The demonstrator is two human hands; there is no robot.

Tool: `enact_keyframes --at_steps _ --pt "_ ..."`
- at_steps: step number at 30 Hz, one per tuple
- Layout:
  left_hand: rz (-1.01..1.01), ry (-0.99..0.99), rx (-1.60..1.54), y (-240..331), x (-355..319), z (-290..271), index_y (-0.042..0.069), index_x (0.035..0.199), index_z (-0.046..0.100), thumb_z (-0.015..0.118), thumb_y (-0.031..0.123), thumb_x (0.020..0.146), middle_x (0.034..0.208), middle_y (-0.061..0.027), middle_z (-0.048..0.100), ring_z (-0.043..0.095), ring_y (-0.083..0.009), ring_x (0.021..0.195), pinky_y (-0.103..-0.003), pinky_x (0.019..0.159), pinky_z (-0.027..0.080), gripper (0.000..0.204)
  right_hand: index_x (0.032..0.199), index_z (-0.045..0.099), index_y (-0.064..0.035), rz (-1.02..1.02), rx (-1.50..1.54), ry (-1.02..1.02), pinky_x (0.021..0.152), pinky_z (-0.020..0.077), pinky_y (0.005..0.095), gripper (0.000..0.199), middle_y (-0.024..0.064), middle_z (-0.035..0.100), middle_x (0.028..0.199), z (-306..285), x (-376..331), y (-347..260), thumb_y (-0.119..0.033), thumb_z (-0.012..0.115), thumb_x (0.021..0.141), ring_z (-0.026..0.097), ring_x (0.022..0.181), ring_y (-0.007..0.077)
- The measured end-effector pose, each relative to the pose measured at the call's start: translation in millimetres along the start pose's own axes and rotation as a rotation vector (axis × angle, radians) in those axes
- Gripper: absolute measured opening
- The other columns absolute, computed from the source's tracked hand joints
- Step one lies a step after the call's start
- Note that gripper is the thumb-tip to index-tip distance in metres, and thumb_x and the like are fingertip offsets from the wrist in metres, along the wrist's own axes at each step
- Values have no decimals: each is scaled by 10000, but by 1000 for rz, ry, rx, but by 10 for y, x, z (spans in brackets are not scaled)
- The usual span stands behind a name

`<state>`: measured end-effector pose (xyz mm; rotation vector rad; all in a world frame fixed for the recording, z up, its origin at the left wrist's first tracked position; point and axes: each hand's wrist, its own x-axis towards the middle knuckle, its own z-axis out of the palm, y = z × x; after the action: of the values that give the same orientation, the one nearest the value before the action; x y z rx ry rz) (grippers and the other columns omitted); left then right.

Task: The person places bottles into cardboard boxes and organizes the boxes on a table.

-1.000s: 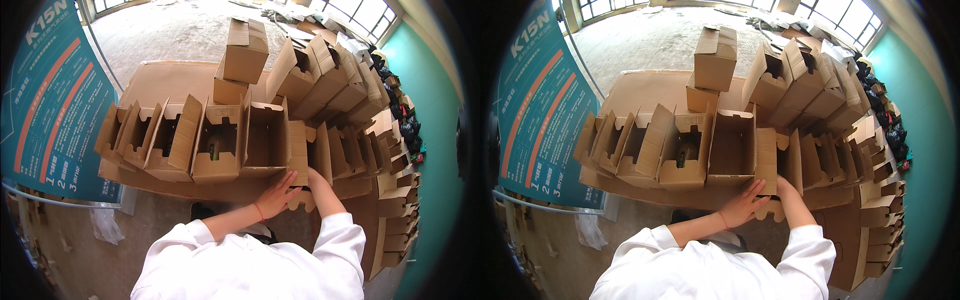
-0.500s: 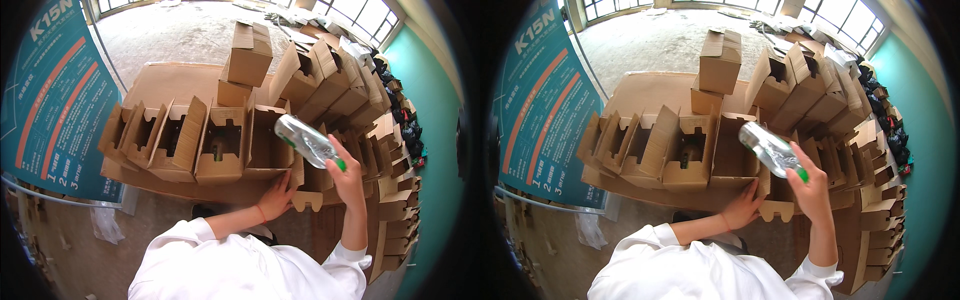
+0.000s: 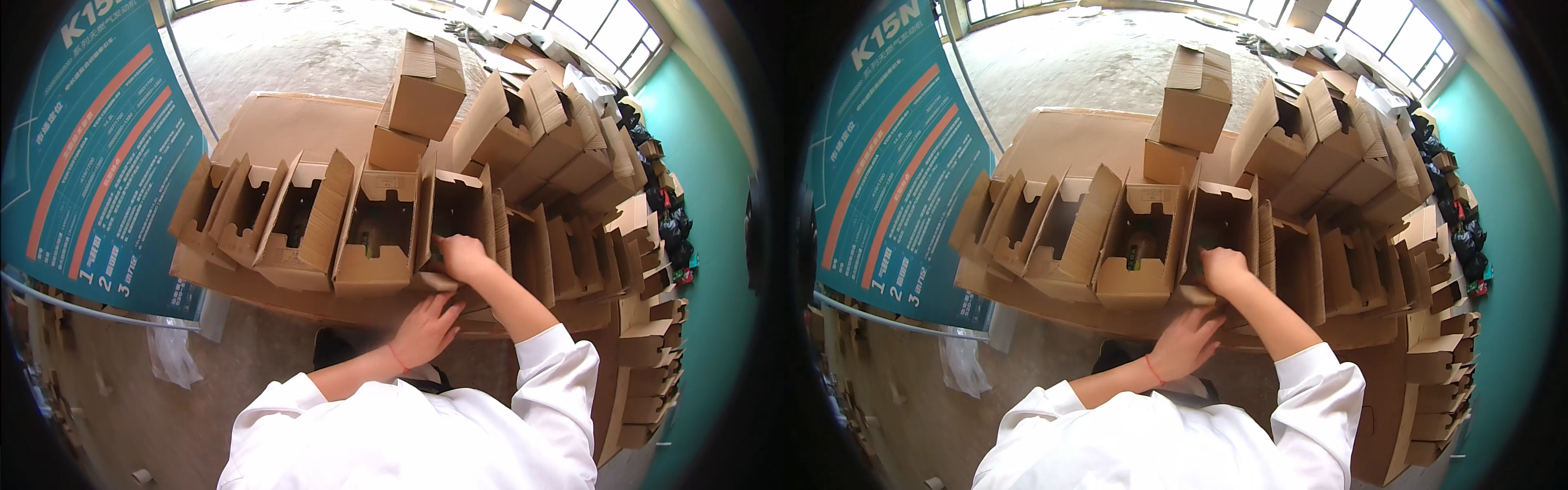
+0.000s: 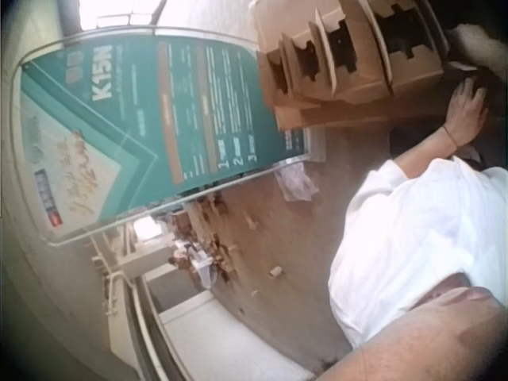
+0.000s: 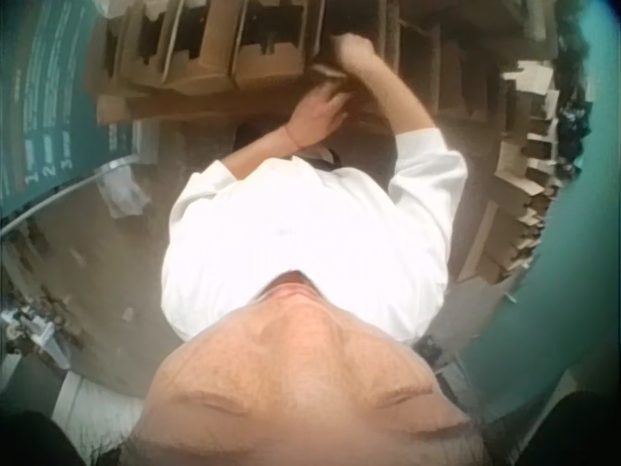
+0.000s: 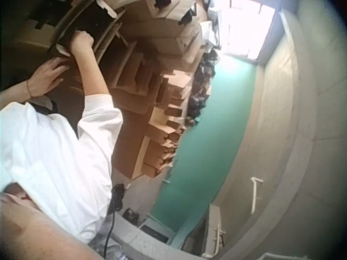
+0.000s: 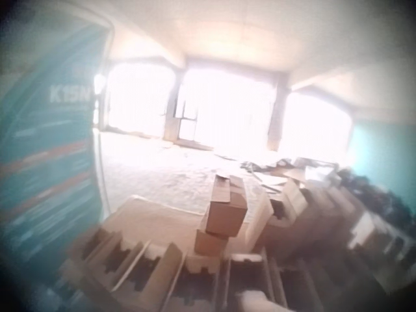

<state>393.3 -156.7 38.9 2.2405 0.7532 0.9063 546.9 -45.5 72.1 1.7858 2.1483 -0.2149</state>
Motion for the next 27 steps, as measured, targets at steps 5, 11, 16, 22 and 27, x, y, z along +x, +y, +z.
enact_keyframes --at_steps 5,11,16,22,27 --pt "33 127 152 5 112 -177 17 1356 400 685 146 777 1399 -218 355 403 -371 1259 -419 1017 390 658 915 664 -57 88 144 677 847 486 395 244 119 633 986 -505 59 281 -269 677 795 581 1023 305" --pt "-172 -137 547 -238 362 123 -22 1423 283 632 350 838 1426 -237 352 339 -338 1338 -422 1132 223 776 1374 425 -68 176 12 290 1123 225 494 544 175 338 1473 -300 360 492 -208 589 874 230 1408 305" --pt "-150 -182 576 -228 413 157 -12 1399 337 616 376 841 1424 -202 382 337 -298 1346 -397 1142 201 734 1460 300 -108 107 689 933 1116 203 544 665 242 319 1463 212 680 610 -362 554 900 252 1388 374" --pt "-4 -53 301 -211 189 -108 -4 1278 482 646 240 820 1330 -172 474 423 -303 1266 -415 1101 288 545 1457 330 -243 182 482 363 1074 147 661 653 168 313 1493 74 531 3 -490 536 888 210 1403 385" --pt "-33 175 94 -114 -299 -561 67 1170 585 683 112 782 1178 -128 576 558 -316 1076 -393 921 464 402 1290 565 -202 195 -106 427 1082 102 666 439 128 415 1430 562 414 5 -375 555 887 182 1411 382"
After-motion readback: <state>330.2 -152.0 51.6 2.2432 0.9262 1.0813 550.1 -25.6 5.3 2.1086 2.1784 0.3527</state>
